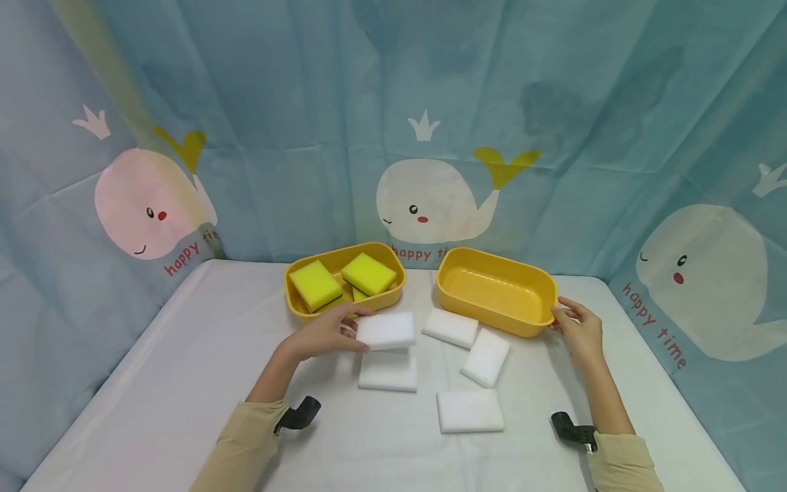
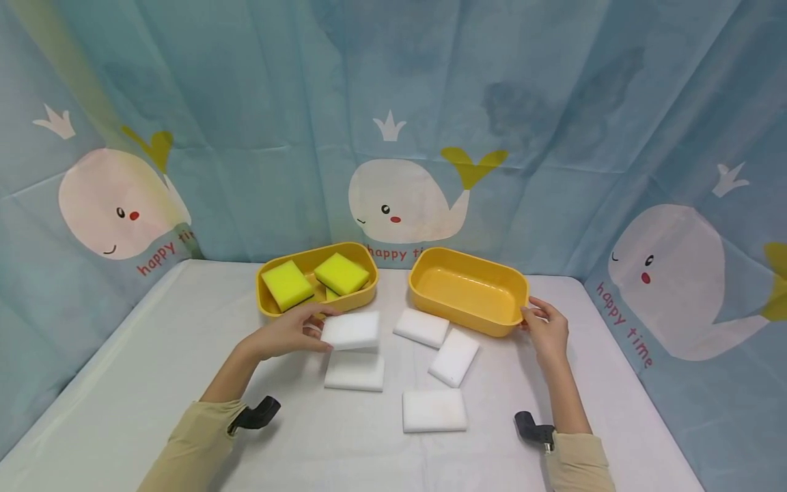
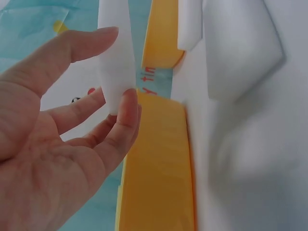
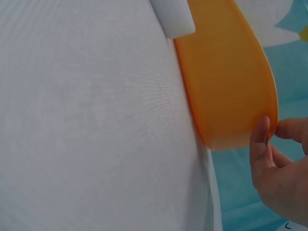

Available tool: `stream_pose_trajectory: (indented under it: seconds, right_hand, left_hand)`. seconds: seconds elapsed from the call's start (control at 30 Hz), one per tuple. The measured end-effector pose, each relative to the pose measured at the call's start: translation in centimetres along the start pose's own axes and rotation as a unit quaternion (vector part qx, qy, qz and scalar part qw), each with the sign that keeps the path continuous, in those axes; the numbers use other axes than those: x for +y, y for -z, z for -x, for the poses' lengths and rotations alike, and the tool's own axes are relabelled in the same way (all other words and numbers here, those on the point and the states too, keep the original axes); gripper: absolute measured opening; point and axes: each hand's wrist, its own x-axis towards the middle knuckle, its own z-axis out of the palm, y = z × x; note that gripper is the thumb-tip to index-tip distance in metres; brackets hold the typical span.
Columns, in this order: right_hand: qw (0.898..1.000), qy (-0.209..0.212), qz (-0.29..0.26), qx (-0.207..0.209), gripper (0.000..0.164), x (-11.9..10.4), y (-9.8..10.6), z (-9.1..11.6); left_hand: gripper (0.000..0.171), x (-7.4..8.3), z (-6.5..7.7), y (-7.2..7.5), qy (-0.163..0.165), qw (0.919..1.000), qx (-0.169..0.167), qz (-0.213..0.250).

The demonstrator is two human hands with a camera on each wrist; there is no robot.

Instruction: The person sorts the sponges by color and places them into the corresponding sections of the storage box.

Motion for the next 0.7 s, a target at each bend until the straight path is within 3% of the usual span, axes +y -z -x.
stream_pose_trajectory:
  seconds: [0.7]
  right_hand:
    - [1.0, -0.022, 0.008, -0.004, 0.053, -0.1, 0.1, -0.2]
  left_hand:
    - [0.07, 2.9, -4.6, -2.4, -0.014, 0.9984, 0.054, -0.011]
